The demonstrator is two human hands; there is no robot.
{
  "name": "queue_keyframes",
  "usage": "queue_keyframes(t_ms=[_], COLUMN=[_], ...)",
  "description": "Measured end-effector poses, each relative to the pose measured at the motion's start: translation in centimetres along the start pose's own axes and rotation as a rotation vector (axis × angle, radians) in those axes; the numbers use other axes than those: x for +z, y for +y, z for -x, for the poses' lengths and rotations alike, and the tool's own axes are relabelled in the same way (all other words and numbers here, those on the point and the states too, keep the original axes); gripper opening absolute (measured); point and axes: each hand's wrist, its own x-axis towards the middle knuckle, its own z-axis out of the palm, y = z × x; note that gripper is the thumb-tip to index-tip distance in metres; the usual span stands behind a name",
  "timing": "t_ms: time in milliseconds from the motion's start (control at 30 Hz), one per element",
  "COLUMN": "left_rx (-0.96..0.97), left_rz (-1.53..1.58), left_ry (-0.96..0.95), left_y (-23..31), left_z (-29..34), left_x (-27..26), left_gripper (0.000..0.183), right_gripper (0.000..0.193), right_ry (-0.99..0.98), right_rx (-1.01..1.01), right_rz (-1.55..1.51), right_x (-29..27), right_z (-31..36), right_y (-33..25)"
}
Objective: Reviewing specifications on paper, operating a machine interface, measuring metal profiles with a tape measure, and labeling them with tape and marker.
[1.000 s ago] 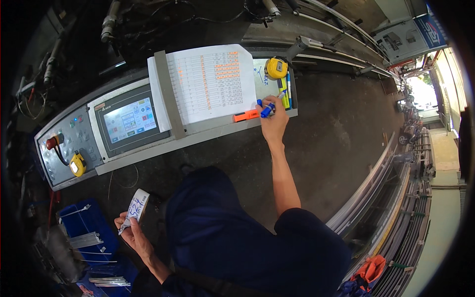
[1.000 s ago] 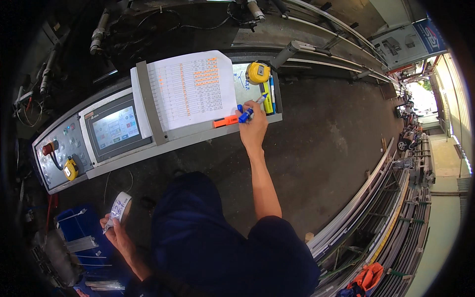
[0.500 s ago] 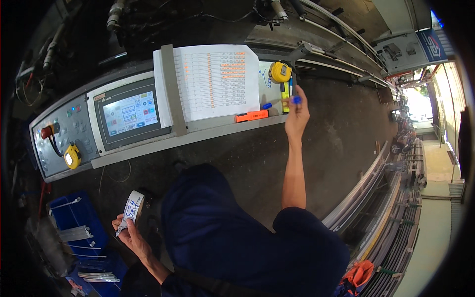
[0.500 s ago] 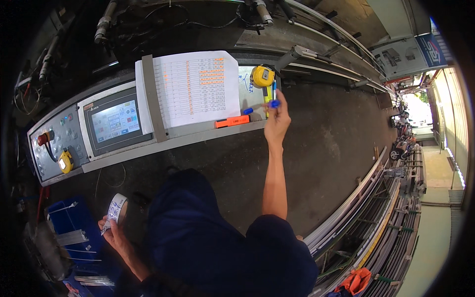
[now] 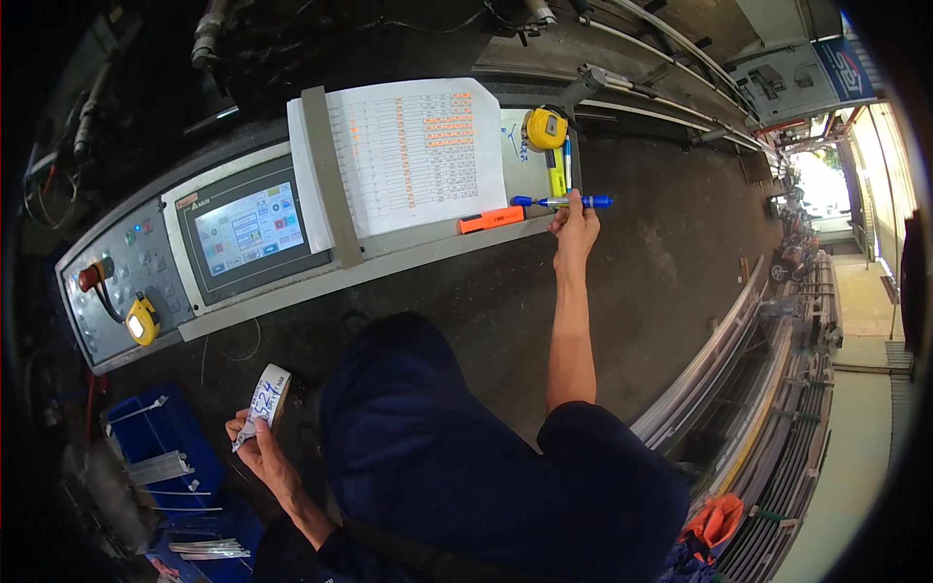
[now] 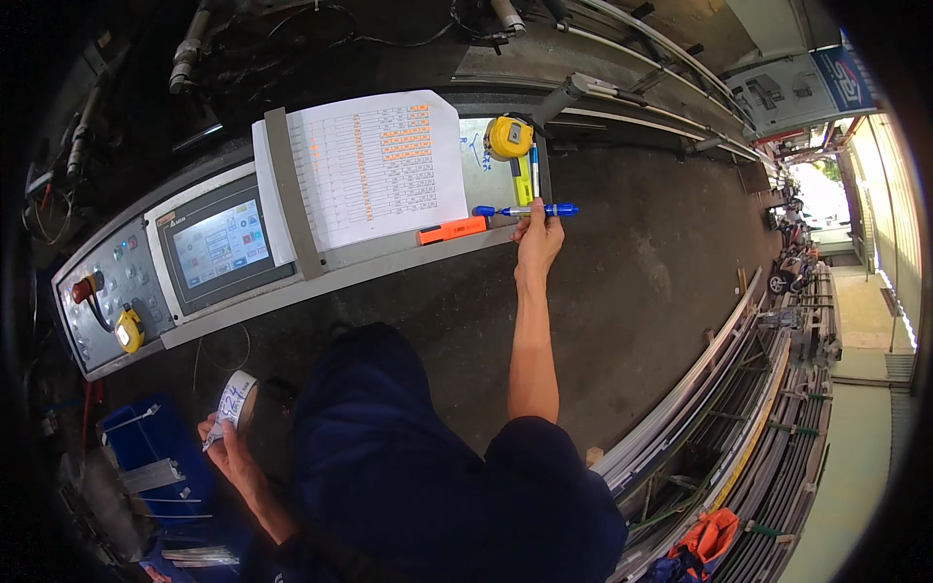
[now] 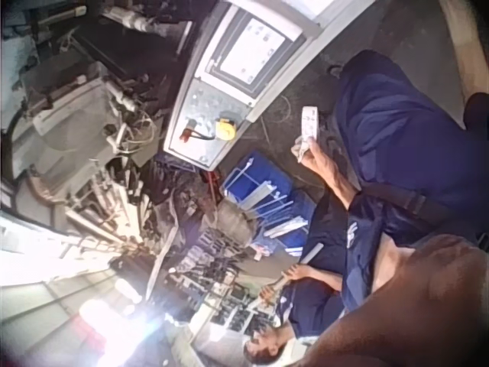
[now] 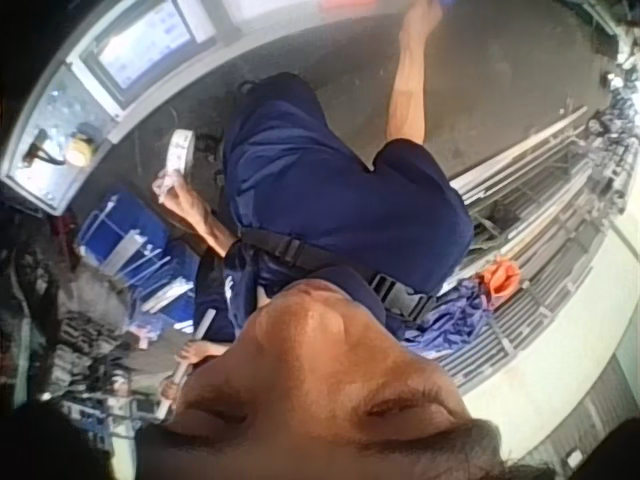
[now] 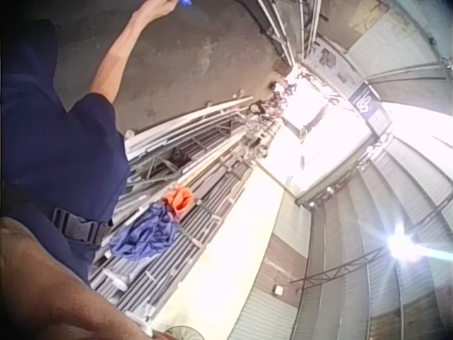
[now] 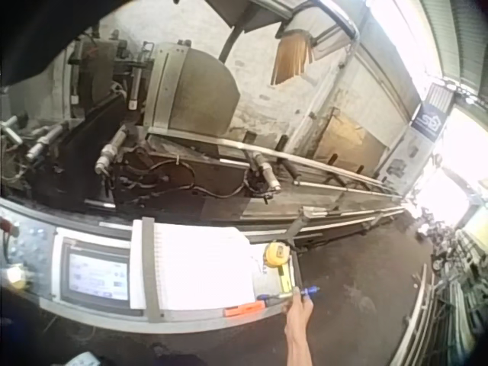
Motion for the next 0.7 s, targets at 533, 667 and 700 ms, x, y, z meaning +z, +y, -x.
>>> queue_keyframes(t_ms=[533,667,700], left_rx=[-0.010,-0.029,-0.029], left_rz=[-0.047,-0.028,-0.026], left_ry=[-0.021,0.012,0.014], left_y=[-0.5,0.1,0.1], left_z=[-1.5,-1.4,-1.5], left_x=[-0.7,0.2,0.3], left_gripper=[0.015,0.019,0.019], right_gripper=[0.020,0.020,0.019], right_ry=[-0.325,-0.294,-0.296], right_rx=[-0.469,-0.539,-0.532], right_rz=[0.399,0.505,0.527], right_x=[3.5,3.4,3.5], right_z=[4.8,5.0,5.0], right_y=[-3.2,-2.7,-2.8])
